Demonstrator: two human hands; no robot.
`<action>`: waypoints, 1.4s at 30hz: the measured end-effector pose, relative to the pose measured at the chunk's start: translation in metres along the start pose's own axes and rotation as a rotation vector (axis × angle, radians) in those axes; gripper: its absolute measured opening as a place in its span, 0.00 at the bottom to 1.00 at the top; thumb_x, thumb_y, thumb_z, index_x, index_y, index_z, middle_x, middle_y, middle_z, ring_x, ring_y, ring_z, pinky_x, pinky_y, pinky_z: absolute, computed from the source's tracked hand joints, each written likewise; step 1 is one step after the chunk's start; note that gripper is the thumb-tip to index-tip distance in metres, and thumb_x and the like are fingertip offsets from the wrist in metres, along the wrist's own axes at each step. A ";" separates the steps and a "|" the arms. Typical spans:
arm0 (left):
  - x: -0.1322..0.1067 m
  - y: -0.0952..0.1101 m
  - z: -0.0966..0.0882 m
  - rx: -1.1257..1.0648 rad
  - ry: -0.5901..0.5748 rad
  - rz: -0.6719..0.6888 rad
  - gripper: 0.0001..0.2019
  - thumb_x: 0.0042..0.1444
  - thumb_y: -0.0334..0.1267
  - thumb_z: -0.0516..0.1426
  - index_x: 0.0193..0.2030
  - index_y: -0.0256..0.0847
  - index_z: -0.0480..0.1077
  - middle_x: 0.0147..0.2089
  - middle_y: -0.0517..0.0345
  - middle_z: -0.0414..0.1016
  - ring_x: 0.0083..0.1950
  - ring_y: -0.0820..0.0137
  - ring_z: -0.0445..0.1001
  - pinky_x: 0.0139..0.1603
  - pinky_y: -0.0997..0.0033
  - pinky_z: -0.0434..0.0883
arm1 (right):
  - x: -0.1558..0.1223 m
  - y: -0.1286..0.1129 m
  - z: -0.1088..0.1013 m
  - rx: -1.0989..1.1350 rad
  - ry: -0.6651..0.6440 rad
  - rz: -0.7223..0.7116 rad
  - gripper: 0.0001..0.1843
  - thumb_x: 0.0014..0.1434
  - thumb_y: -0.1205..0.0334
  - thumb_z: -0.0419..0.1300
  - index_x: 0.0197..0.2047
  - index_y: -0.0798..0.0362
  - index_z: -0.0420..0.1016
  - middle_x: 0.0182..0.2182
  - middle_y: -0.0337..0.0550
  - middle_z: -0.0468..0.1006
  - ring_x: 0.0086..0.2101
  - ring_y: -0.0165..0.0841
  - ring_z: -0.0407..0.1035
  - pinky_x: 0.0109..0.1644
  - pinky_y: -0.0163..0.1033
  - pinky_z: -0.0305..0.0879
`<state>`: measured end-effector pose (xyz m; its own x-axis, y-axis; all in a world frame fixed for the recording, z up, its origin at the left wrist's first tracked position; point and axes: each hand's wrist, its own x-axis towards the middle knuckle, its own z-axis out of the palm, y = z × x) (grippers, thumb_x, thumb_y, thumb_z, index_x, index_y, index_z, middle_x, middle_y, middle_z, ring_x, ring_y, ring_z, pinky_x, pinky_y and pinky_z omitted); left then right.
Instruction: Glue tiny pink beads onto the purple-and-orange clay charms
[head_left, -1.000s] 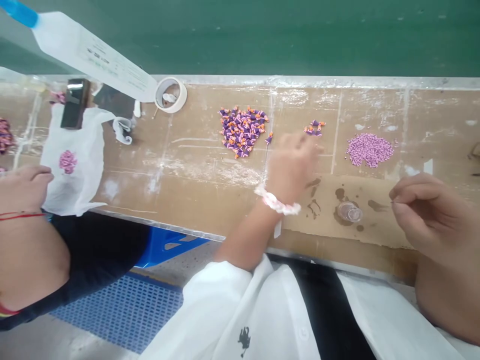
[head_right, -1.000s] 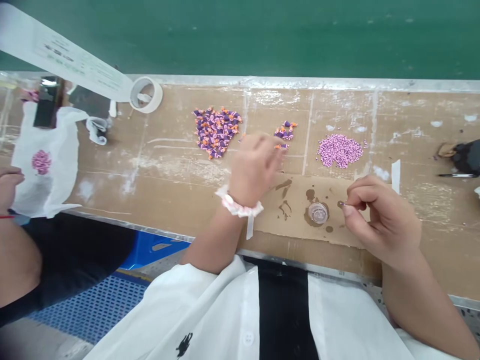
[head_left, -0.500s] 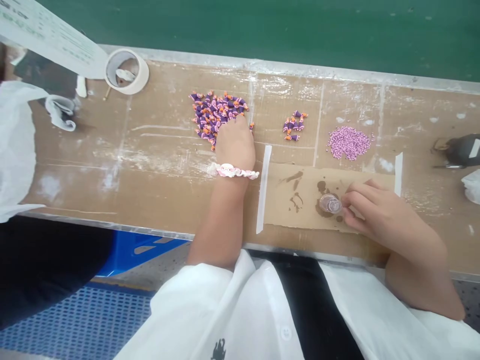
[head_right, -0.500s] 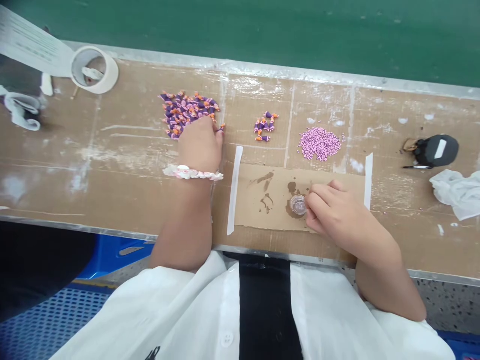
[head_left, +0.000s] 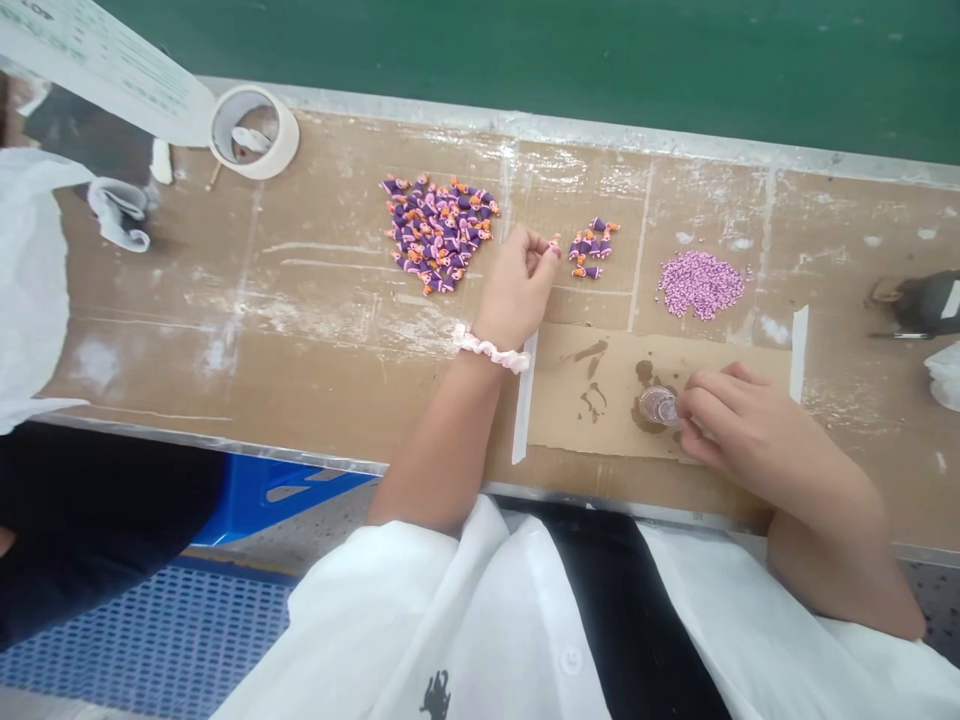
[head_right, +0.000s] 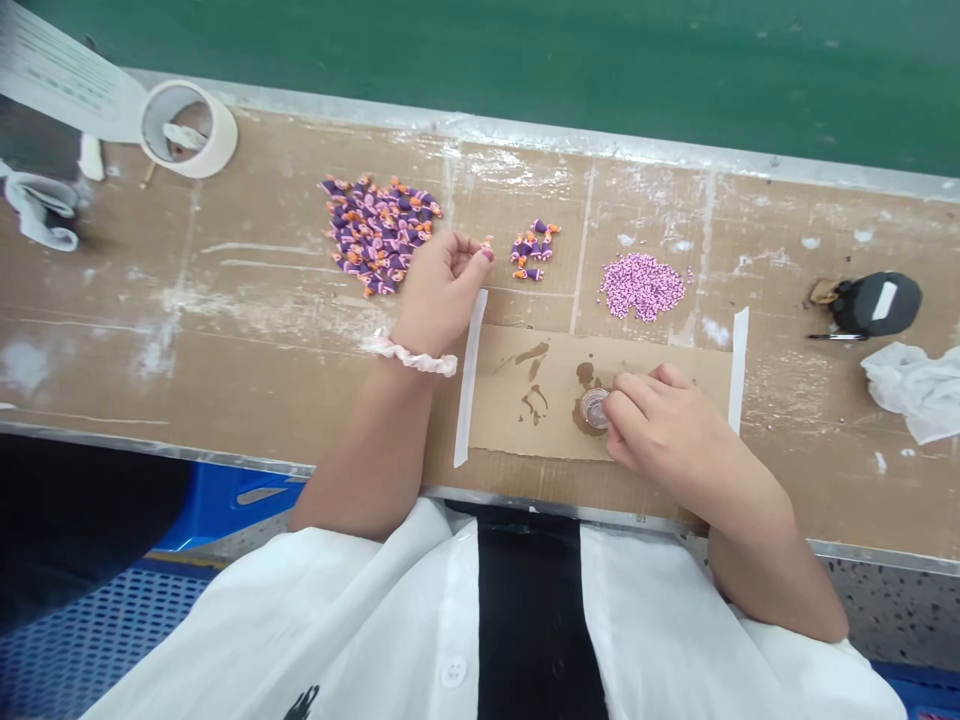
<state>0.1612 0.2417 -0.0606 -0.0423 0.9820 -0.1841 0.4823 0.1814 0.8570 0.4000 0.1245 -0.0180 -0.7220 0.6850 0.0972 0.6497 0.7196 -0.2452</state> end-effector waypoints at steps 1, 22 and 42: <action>-0.003 0.003 0.003 -0.155 -0.063 -0.030 0.09 0.61 0.33 0.54 0.29 0.41 0.61 0.24 0.65 0.56 0.25 0.76 0.60 0.29 0.72 0.61 | 0.000 0.000 -0.001 0.016 0.014 0.002 0.10 0.64 0.71 0.53 0.31 0.50 0.59 0.27 0.38 0.68 0.25 0.32 0.59 0.34 0.41 0.58; -0.079 0.026 0.032 -1.084 -1.161 -0.326 0.12 0.62 0.45 0.57 0.37 0.41 0.58 0.24 0.70 0.49 0.23 0.81 0.46 0.22 0.85 0.48 | 0.007 -0.010 0.005 0.492 0.536 0.274 0.12 0.54 0.76 0.58 0.34 0.49 0.64 0.28 0.37 0.66 0.27 0.30 0.62 0.30 0.40 0.59; -0.086 0.029 0.035 -1.065 -1.128 -0.205 0.18 0.58 0.50 0.60 0.36 0.41 0.57 0.22 0.72 0.51 0.22 0.82 0.48 0.21 0.83 0.51 | 0.007 -0.014 0.004 0.346 0.481 0.240 0.10 0.57 0.74 0.58 0.36 0.50 0.64 0.29 0.38 0.68 0.29 0.30 0.67 0.26 0.36 0.62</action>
<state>0.2092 0.1607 -0.0365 0.8603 0.4806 -0.1698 -0.2877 0.7327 0.6167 0.3850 0.1192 -0.0180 -0.3262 0.8547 0.4038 0.6077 0.5168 -0.6030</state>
